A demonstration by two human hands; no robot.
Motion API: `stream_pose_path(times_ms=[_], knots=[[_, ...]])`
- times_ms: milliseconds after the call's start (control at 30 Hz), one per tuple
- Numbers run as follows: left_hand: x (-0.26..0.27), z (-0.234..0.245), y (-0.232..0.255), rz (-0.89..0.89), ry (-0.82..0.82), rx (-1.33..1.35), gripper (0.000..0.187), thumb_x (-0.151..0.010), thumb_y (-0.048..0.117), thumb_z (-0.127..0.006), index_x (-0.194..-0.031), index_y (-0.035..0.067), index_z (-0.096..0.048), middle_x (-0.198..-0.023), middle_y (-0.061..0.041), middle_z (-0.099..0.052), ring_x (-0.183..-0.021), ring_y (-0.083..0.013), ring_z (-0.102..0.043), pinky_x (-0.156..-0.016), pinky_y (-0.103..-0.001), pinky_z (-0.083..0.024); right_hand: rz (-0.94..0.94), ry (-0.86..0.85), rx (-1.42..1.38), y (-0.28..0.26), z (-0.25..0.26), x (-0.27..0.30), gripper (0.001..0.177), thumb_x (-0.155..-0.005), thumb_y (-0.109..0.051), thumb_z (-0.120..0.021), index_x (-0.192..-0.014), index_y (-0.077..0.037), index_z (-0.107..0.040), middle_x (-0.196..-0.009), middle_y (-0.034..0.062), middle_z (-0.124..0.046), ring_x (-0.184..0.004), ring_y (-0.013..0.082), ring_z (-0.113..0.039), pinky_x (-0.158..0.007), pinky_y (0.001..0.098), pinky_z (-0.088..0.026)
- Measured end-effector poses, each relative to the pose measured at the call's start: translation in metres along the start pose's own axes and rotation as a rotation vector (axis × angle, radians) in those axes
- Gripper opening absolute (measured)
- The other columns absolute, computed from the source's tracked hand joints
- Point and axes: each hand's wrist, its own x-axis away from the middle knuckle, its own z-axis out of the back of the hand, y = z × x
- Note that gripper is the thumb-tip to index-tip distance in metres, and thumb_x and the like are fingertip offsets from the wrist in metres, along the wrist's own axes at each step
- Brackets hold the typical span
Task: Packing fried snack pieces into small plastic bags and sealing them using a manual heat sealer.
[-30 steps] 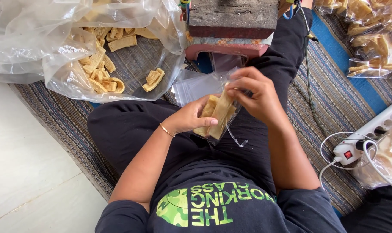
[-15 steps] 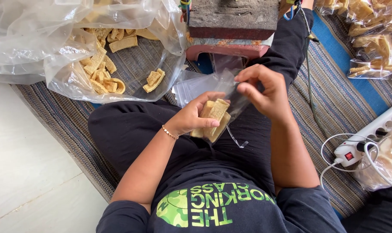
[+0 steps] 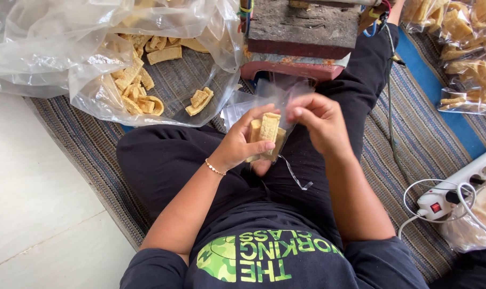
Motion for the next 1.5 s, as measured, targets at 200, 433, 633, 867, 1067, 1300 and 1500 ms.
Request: stream_pose_path(times_ms=[200, 433, 633, 867, 1067, 1300, 1500], knots=[[-0.001, 0.000, 0.030, -0.159, 0.006, -0.238, 0.076, -0.090, 0.037, -0.075, -0.156, 0.015, -0.045, -0.153, -0.017, -0.051, -0.134, -0.0304, -0.055, -0.113, -0.050, -0.046, 0.002, -0.082, -0.112, -0.001, -0.004, 0.006, 0.019, -0.103, -0.007, -0.060, -0.098, 0.010, -0.069, -0.084, 0.0218, -0.068, -0.073, 0.0237, -0.070, -0.066, 0.0427, -0.066], [-0.003, -0.021, 0.074, -0.445, 0.382, -0.718, 0.012, -0.088, 0.012, -0.081, -0.100, 0.013, -0.080, -0.094, -0.004, -0.079, -0.091, -0.0236, -0.077, -0.081, -0.033, -0.061, 0.197, -0.185, -0.014, -0.022, -0.002, 0.017, 0.006, -0.087, 0.011, -0.068, -0.093, 0.013, -0.070, -0.087, 0.0275, -0.069, -0.079, 0.0290, -0.071, -0.070, 0.0421, -0.061], [-0.005, -0.008, 0.070, -0.419, 0.317, -0.720, 0.010, -0.094, 0.012, -0.071, -0.086, 0.007, -0.075, -0.093, -0.006, -0.079, -0.099, -0.0270, -0.077, -0.086, -0.036, -0.060, 0.414, -0.171, 0.571, -0.057, 0.006, 0.011, 0.006, -0.090, 0.001, -0.076, -0.088, 0.006, -0.073, -0.096, 0.0204, -0.070, -0.102, 0.0352, -0.068, -0.101, 0.0479, -0.053], [-0.006, -0.012, 0.072, -0.248, 0.363, -0.576, 0.016, -0.095, 0.002, -0.065, -0.109, 0.002, -0.057, -0.083, -0.016, -0.076, -0.090, -0.0294, -0.077, -0.083, -0.040, -0.062, 0.307, -0.043, 0.520, -0.054, -0.002, 0.021, 0.008, -0.090, 0.013, -0.072, -0.092, 0.006, -0.069, -0.079, 0.0126, -0.073, -0.087, 0.0244, -0.075, -0.106, 0.0489, -0.052], [-0.018, -0.018, 0.086, -0.233, 0.336, -0.608, 0.017, -0.088, -0.006, -0.066, -0.095, 0.006, -0.076, -0.081, -0.008, -0.077, -0.087, -0.0208, -0.077, -0.076, -0.031, -0.064, 0.407, -0.086, 0.650, -0.069, -0.007, 0.020, 0.017, -0.081, 0.016, -0.076, -0.088, 0.001, -0.073, -0.080, 0.0122, -0.070, -0.081, 0.0266, -0.071, -0.085, 0.0419, -0.057], [-0.053, -0.003, 0.085, -0.610, 0.193, -1.283, 0.007, -0.094, 0.012, -0.068, -0.094, 0.018, -0.072, -0.083, 0.001, -0.065, -0.083, -0.0228, -0.066, -0.075, -0.035, -0.060, 0.779, 0.038, 1.075, -0.066, -0.002, 0.001, 0.008, -0.092, 0.006, -0.078, -0.092, -0.002, -0.076, -0.089, 0.0111, -0.069, -0.086, 0.0306, -0.066, -0.092, 0.0447, -0.052], [-0.123, -0.017, 0.063, -0.467, 0.184, -0.697, 0.015, -0.101, 0.021, -0.056, -0.092, 0.011, -0.060, -0.099, -0.008, -0.072, -0.094, -0.0242, -0.069, -0.081, -0.037, -0.056, 0.494, 0.158, 0.308, -0.046, 0.019, -0.062, 0.006, -0.100, -0.005, -0.070, -0.099, 0.000, -0.069, -0.106, 0.0194, -0.071, -0.107, 0.0336, -0.070, -0.094, 0.0474, -0.057]])
